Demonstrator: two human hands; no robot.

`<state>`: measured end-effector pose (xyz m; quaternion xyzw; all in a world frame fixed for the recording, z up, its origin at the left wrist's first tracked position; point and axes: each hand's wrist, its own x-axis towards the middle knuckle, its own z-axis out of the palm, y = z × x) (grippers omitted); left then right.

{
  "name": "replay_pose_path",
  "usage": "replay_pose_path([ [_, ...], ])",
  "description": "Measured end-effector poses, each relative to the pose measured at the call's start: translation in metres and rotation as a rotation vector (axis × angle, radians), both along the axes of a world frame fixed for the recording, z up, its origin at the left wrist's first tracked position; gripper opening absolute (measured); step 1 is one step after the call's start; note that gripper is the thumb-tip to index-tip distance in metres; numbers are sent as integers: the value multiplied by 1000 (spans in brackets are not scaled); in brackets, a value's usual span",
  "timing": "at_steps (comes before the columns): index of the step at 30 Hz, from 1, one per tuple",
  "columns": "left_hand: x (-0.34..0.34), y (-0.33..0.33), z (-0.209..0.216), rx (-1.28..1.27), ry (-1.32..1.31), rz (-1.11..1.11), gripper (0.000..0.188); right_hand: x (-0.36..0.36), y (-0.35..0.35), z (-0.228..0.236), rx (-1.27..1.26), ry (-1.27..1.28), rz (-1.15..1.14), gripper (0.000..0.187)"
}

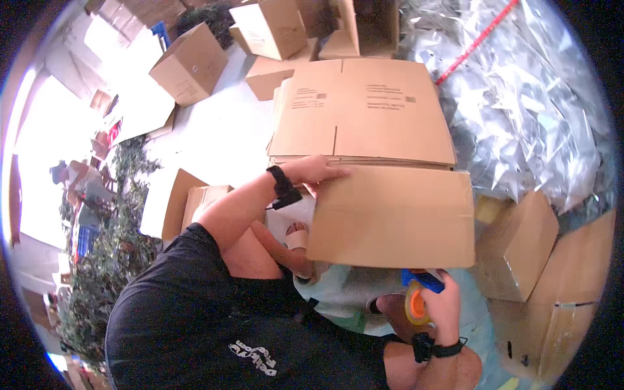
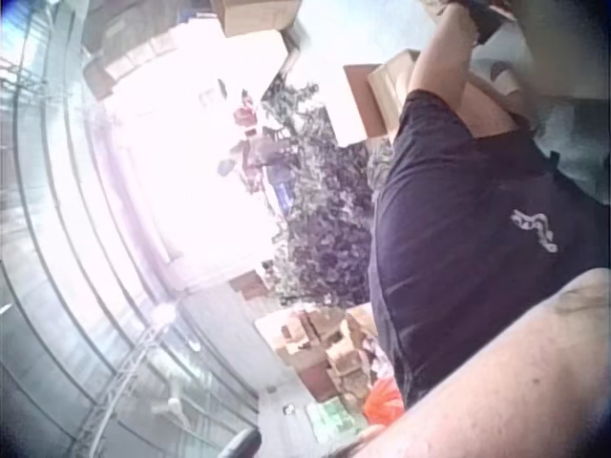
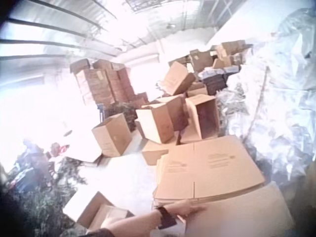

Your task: The person is assembling flat cardboard boxes and securing the bottoms with packing tape using a handheld tape dispenser.

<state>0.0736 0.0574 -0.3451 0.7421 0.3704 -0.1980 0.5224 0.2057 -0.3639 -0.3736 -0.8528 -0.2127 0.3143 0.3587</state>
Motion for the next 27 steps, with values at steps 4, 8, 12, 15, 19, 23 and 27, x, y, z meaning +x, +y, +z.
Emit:
replay_pose_path([
  [4,-23,-14,-34,-404,-121,-9,65,10,-10,26,-63,-97,-69,68],
  [8,-34,-71,-32,-645,-189,-56,63,5,-24,56,-271,-531,-278,67],
  [12,-15,-86,5,222,-115,-471,71,-16,-50,91,6,-515,-484,60],
  [15,-20,-87,13,667,-193,-559,61,-70,-34,115,334,-548,-335,60],
  [19,-32,-117,38,562,-677,-507,47,-121,-30,119,225,-673,87,70],
  [23,-47,-147,42,-679,-299,-397,43,-143,-18,117,156,-671,253,74],
  [27,-49,-154,35,-800,-266,-355,36,-153,-25,108,200,-581,215,75],
])
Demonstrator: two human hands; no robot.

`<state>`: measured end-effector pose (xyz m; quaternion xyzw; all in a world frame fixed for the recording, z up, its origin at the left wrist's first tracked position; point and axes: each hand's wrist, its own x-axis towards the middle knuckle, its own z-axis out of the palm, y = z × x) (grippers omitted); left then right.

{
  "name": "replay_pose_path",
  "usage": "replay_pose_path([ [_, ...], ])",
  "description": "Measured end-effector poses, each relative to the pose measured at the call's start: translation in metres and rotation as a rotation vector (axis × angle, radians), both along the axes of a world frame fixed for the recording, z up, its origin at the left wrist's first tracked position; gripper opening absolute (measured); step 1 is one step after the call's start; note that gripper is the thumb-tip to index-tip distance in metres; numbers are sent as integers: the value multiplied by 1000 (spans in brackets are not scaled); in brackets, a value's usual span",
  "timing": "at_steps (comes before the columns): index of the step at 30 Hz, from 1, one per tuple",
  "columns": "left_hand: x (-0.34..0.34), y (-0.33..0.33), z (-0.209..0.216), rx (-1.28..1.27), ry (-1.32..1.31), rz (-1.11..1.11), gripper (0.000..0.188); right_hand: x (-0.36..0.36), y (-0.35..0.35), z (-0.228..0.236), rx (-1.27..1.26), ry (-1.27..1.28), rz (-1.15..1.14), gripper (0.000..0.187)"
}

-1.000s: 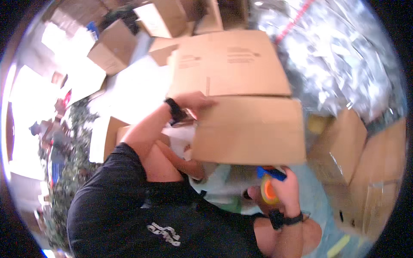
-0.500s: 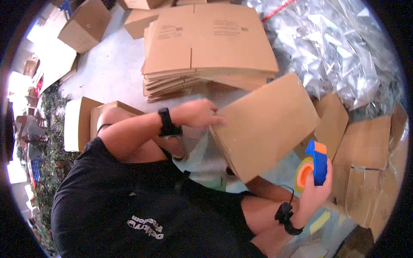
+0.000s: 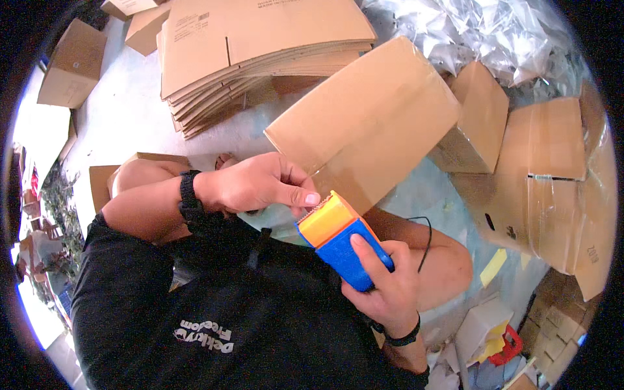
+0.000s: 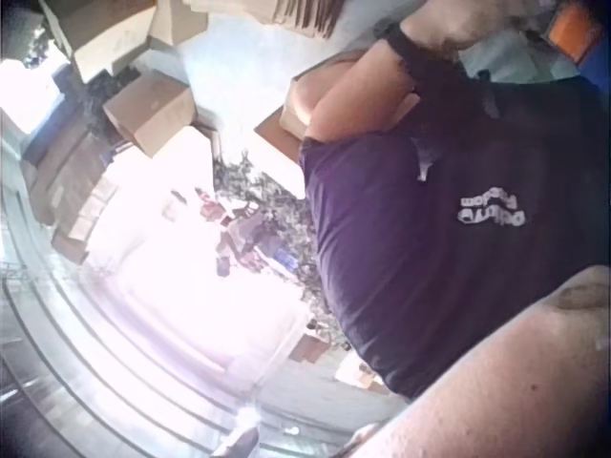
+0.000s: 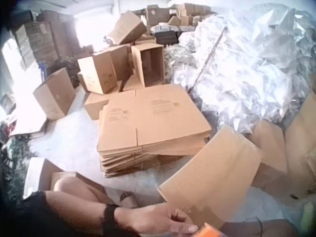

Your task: The person is assembling flat cardboard boxes and securing the bottoms with packing tape using a handheld tape dispenser.

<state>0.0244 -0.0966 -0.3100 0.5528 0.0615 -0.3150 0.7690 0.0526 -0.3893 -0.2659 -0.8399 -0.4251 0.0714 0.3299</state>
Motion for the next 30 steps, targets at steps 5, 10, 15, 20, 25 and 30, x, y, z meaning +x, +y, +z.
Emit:
replay_pose_path([
  [5,-1,-8,-9,-20,-44,-17,30,-12,-4,-1,-23,72,36,73],
  [10,9,6,12,455,-319,-42,31,-26,-22,3,-129,147,-2,73],
  [15,44,90,-1,943,-330,283,34,-20,-67,18,-312,133,-56,74],
  [20,37,135,-23,1117,-366,309,36,-13,-75,41,-504,264,-89,70],
  [25,13,138,-38,1020,-167,298,35,-5,-65,34,-504,315,-37,71],
  [30,18,110,-82,1041,-184,144,37,10,-46,0,-520,304,32,67],
])
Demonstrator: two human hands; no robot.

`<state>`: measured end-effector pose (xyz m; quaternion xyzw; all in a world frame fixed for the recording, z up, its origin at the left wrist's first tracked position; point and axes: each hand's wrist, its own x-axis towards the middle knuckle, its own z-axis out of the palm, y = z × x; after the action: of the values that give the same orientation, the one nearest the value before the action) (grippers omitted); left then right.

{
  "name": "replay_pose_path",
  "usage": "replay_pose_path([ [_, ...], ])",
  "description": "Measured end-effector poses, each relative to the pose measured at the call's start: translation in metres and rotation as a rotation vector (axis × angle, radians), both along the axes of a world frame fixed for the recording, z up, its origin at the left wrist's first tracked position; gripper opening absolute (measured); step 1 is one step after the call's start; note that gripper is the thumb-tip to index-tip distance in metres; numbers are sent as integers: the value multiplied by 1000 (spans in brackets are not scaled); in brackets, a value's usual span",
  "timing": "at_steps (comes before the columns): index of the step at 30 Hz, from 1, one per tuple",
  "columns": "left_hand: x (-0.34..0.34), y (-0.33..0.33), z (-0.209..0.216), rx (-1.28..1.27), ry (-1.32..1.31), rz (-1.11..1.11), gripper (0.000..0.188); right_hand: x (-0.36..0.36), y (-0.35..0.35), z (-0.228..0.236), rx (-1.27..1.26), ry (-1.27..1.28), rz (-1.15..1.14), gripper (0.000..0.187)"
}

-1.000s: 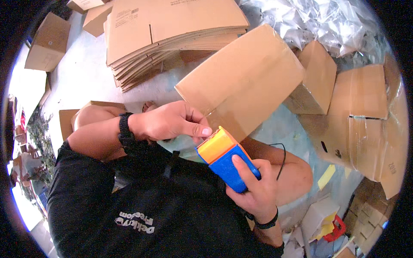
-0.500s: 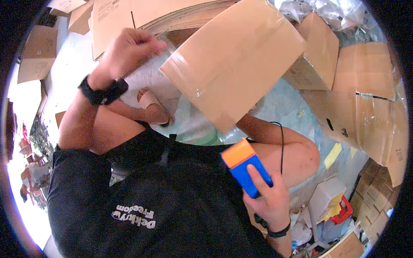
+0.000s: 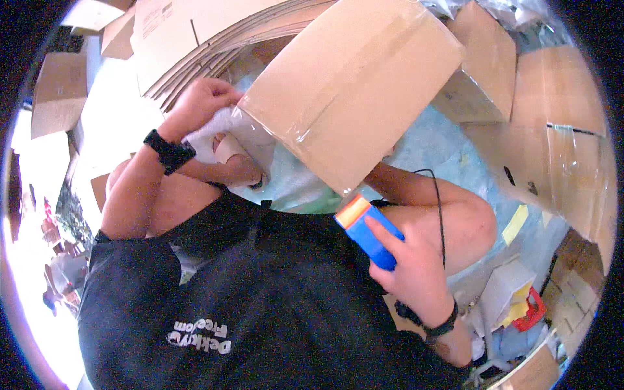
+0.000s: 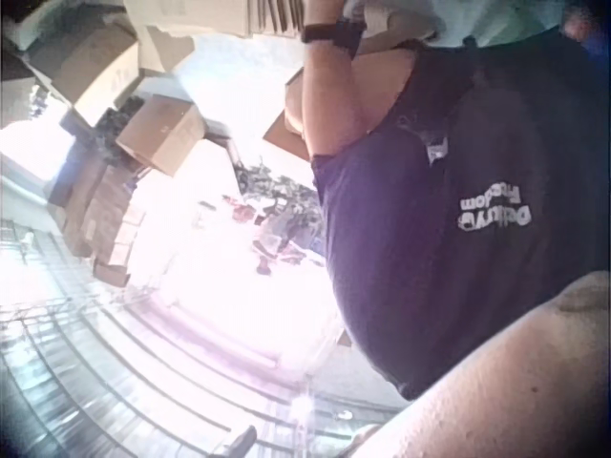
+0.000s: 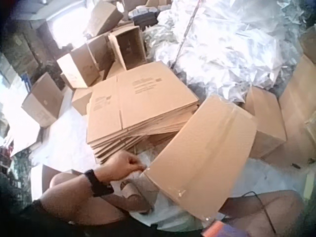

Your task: The person is assembling flat cardboard boxes and securing the bottoms with packing tape using a handheld tape dispenser.

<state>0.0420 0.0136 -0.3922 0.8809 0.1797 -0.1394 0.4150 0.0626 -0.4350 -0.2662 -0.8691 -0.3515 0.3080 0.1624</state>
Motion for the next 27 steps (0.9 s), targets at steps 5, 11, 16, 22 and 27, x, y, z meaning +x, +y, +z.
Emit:
replay_pose_path([
  [5,7,2,-8,128,335,-41,59,40,39,-17,38,135,-54,56],
  [11,52,-25,0,-52,-91,195,60,52,109,-87,36,226,109,38],
  [16,54,2,-22,-60,-566,763,46,41,197,-98,231,419,170,42],
  [22,-5,-97,-24,-124,-576,412,88,42,221,-124,314,293,9,41],
  [27,-3,-71,-29,15,-720,197,88,60,208,-113,293,295,144,41],
])
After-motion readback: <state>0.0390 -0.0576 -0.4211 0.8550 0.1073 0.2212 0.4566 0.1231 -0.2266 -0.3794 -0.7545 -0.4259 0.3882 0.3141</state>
